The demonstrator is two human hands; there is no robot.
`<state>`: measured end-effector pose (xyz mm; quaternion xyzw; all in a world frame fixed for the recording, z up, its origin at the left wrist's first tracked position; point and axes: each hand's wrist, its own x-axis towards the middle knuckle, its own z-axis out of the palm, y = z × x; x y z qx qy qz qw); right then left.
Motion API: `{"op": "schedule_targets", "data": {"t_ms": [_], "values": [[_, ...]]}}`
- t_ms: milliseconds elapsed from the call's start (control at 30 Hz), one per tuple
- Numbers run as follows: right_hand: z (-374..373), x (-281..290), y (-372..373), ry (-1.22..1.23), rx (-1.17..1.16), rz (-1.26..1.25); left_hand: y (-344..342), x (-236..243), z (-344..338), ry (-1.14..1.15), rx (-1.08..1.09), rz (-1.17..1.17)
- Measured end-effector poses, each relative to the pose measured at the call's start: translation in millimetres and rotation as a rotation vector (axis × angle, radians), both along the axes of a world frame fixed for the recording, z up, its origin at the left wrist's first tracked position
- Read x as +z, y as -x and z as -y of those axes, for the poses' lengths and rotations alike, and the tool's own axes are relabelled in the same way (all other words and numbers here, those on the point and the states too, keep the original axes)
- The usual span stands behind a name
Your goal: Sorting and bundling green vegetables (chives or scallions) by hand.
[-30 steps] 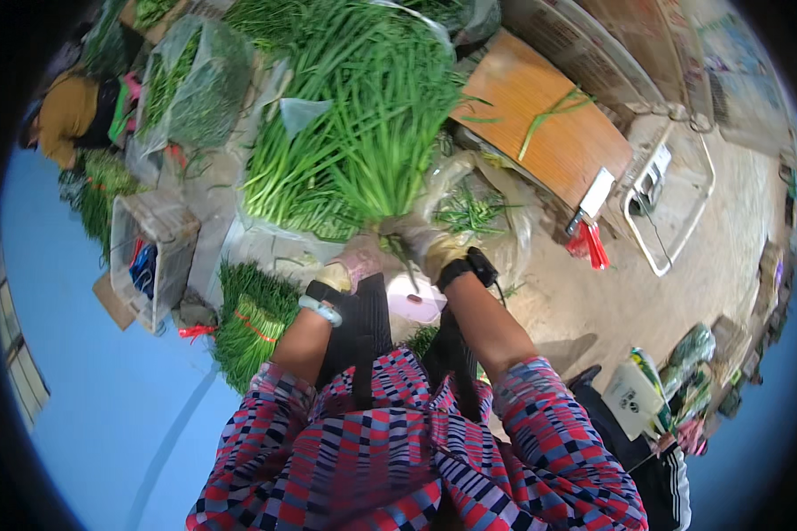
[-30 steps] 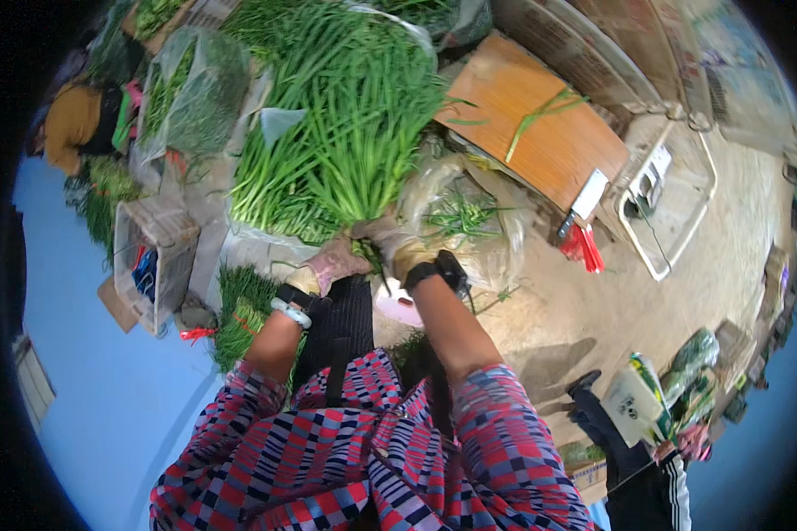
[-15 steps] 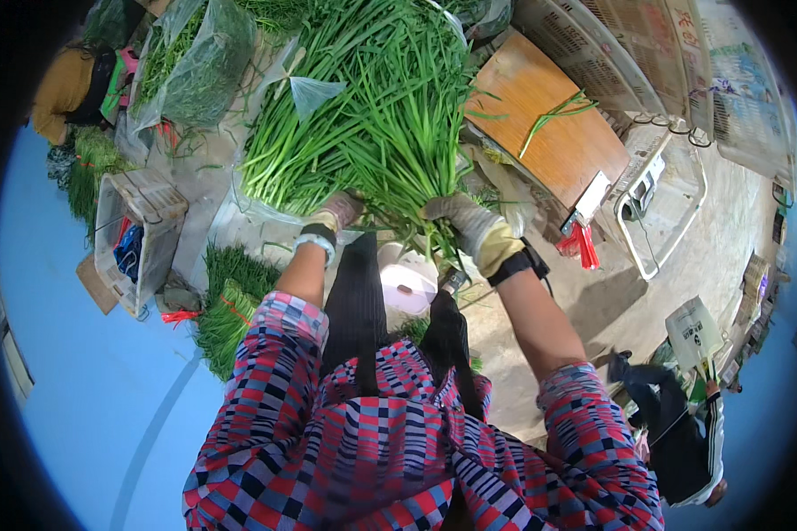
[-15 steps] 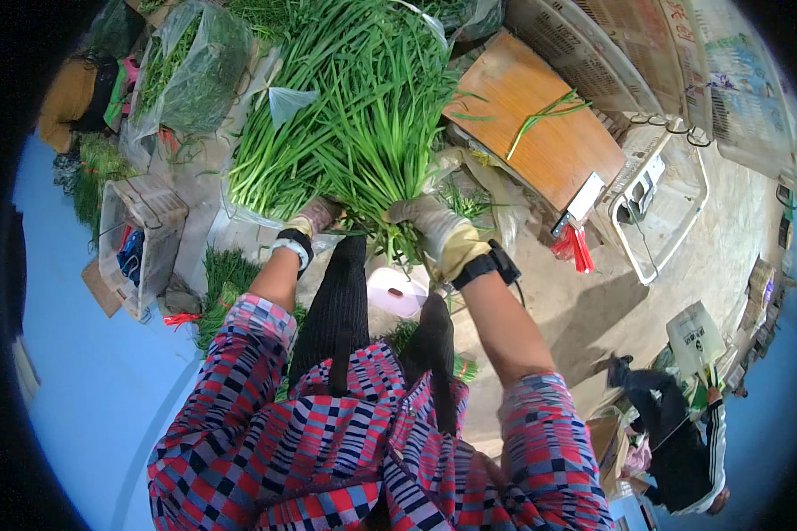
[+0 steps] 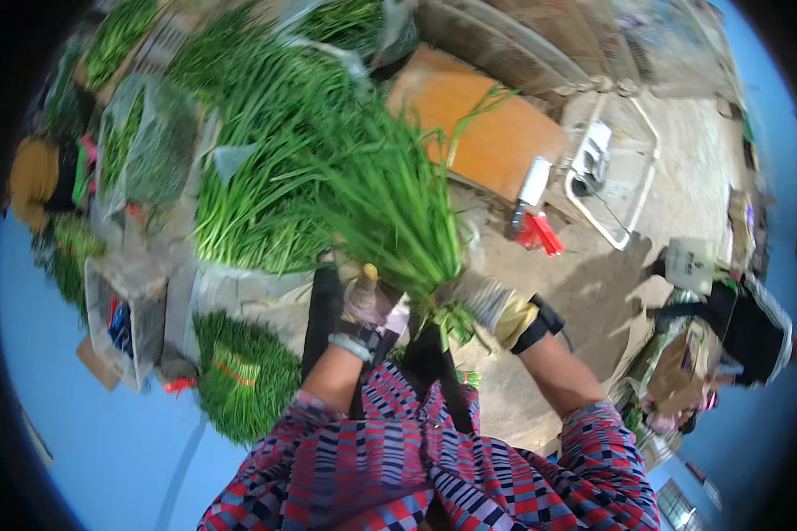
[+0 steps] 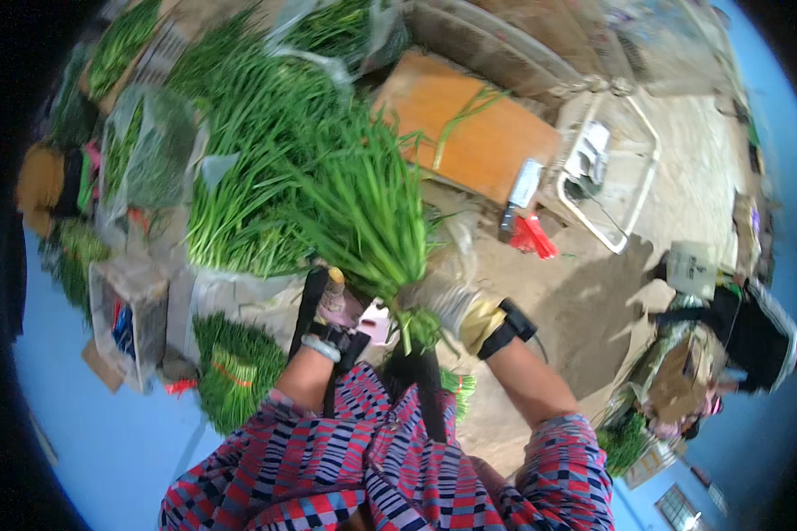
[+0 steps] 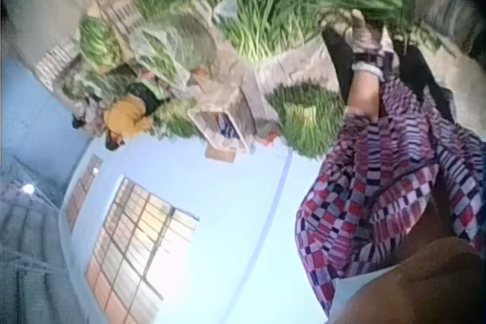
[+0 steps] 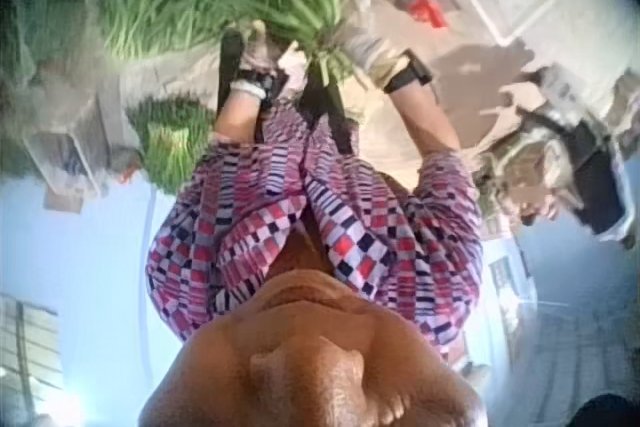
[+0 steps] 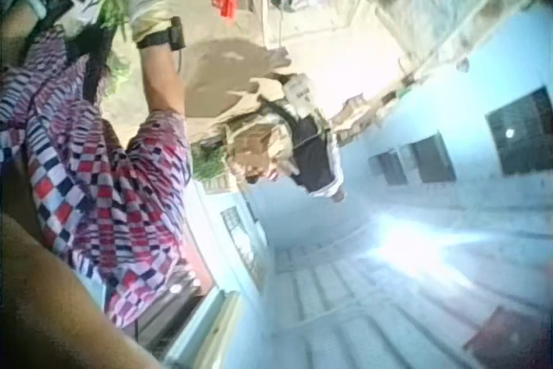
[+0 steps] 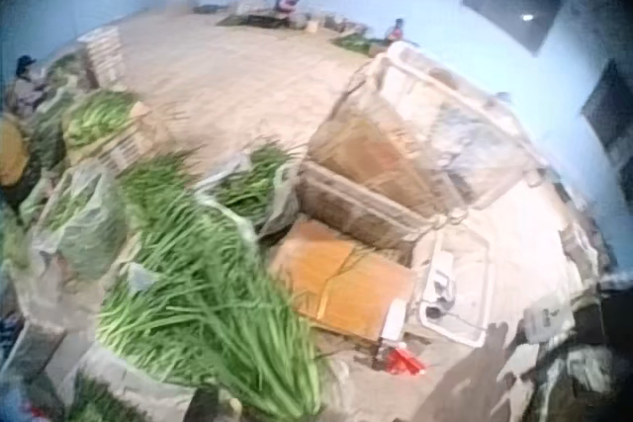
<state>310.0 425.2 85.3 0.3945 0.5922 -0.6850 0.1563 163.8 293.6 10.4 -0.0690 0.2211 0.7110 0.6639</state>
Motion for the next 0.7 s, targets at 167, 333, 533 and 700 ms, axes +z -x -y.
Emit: {"op": "schedule_targets", "data": {"t_ms": [167,333,533,700], "values": [[26,46,-78,-0.060,-0.274,-0.044,-98,46,-36,0.189,-0.144,0.334],[52,74,-176,0.089,-0.642,0.073,-189,52,-51,0.113,-0.365,0.447],[32,86,-197,0.108,-0.843,0.001,-196,99,-106,0.024,-0.370,0.227],[-19,75,-162,-0.036,-0.913,-0.054,-157,99,-169,0.005,-0.399,0.013]]}}
